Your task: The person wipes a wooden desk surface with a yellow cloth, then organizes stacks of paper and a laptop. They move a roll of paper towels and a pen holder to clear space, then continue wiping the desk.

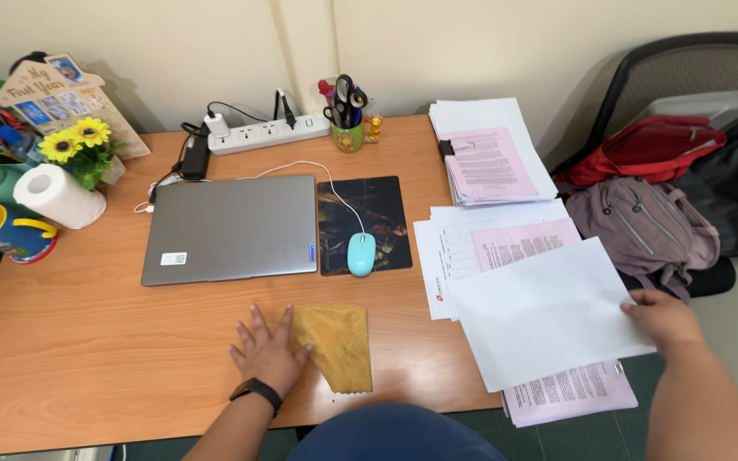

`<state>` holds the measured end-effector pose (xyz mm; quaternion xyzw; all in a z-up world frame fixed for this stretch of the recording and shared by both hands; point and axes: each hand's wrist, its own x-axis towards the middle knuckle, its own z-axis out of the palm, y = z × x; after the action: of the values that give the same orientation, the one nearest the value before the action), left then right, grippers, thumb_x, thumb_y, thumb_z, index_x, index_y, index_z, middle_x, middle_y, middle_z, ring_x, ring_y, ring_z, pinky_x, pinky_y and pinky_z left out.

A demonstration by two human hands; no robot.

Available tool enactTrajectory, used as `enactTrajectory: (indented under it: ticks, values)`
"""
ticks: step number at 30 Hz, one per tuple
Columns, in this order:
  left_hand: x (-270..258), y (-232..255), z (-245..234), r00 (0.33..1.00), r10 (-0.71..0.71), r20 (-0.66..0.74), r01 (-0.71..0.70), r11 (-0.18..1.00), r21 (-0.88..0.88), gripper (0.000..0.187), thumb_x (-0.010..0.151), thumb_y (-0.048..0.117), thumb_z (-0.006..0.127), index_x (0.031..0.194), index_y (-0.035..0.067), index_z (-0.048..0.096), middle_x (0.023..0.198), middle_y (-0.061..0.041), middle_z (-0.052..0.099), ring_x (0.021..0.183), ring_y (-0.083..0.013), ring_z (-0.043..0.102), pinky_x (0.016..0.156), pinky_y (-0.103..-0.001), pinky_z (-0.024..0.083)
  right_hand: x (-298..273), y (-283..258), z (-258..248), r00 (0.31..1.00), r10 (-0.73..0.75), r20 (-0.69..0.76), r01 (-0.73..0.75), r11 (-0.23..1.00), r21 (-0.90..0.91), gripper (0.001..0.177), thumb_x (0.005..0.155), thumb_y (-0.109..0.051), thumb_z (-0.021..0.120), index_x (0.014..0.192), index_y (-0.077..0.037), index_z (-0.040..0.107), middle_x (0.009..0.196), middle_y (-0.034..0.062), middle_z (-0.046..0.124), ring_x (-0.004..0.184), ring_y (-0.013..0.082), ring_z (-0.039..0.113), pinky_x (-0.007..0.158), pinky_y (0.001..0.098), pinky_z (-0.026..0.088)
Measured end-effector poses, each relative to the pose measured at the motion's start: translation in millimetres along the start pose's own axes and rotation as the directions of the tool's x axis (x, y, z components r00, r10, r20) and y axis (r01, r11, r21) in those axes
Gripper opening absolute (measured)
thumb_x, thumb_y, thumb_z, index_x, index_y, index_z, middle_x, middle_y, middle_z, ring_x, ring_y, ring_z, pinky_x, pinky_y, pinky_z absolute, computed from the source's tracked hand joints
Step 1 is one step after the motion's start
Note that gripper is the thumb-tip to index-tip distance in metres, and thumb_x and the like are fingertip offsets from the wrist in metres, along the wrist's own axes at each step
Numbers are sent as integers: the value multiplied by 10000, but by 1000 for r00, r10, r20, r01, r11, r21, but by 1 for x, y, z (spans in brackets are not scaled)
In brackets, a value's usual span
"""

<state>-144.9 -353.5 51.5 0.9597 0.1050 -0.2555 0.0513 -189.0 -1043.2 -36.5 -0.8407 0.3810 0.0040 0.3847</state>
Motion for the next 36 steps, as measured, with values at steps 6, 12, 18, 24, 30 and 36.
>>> enactTrajectory:
  ticks: [6, 12, 18, 24, 30, 36]
  values:
    - [-10, 31, -8, 999, 47, 22, -44, 989, -142, 1032, 861, 639, 696, 1638, 347, 83, 1714, -151, 40, 1581, -408, 34, 1224, -644, 183, -8, -100, -27, 954, 28, 299, -120, 948, 294, 236, 909, -64, 710, 1145, -57, 700, 955, 93, 704, 784, 225, 614, 668, 388, 479]
    - [-16, 40, -5, 917, 390, 83, -41, 300, -953, 999, 855, 378, 777, 1599, 100, 171, 1539, -186, 448, 1437, -295, 462, 1172, -430, 424, -33, -231, 51, 825, -300, 478, 50, 882, 468, 216, 872, -39, 696, 1087, -23, 682, 976, 65, 725, 867, 191, 661, 765, 344, 519]
    - [-30, 1, -22, 970, 239, 45, 108, -260, -959, 438, 992, 189, 554, 1408, 54, 524, 1290, -106, 684, 1150, -219, 678, 1007, -417, 539, -80, -340, 172, 733, -406, 546, 73, 845, 530, 197, 894, -42, 693, 1090, -33, 675, 976, 49, 707, 891, 195, 656, 797, 357, 525]
    - [-1, -92, -15, 984, -165, -68, -110, -262, -959, 354, 999, 107, 535, 1341, 33, 589, 1205, -114, 717, 1027, -205, 708, 870, -342, 589, -149, -435, 275, 684, -370, 629, 260, 929, 263, 290, 976, -106, 731, 1263, -92, 691, 987, 102, 678, 772, 268, 611, 594, 499, 405]
    - [15, -218, 7, 913, -404, -48, -166, -261, -951, 333, 981, 67, 554, 1306, 15, 604, 1177, -145, 716, 1013, -231, 692, 867, -356, 566, -229, -498, 392, 460, -602, 653, 441, 793, 420, 313, 860, -15, 755, 1162, 51, 709, 979, 98, 726, 816, 191, 666, 731, 336, 540]
    - [4, -324, 15, 932, -346, 113, -72, -479, -875, 341, 1015, 110, 492, 1339, 18, 551, 1227, -167, 692, 1053, -280, 701, 894, -456, 591, -307, -522, 484, 352, -563, 747, 297, 824, 481, 401, 859, 2, 727, 1254, 37, 668, 992, 90, 728, 887, 187, 680, 795, 306, 549]
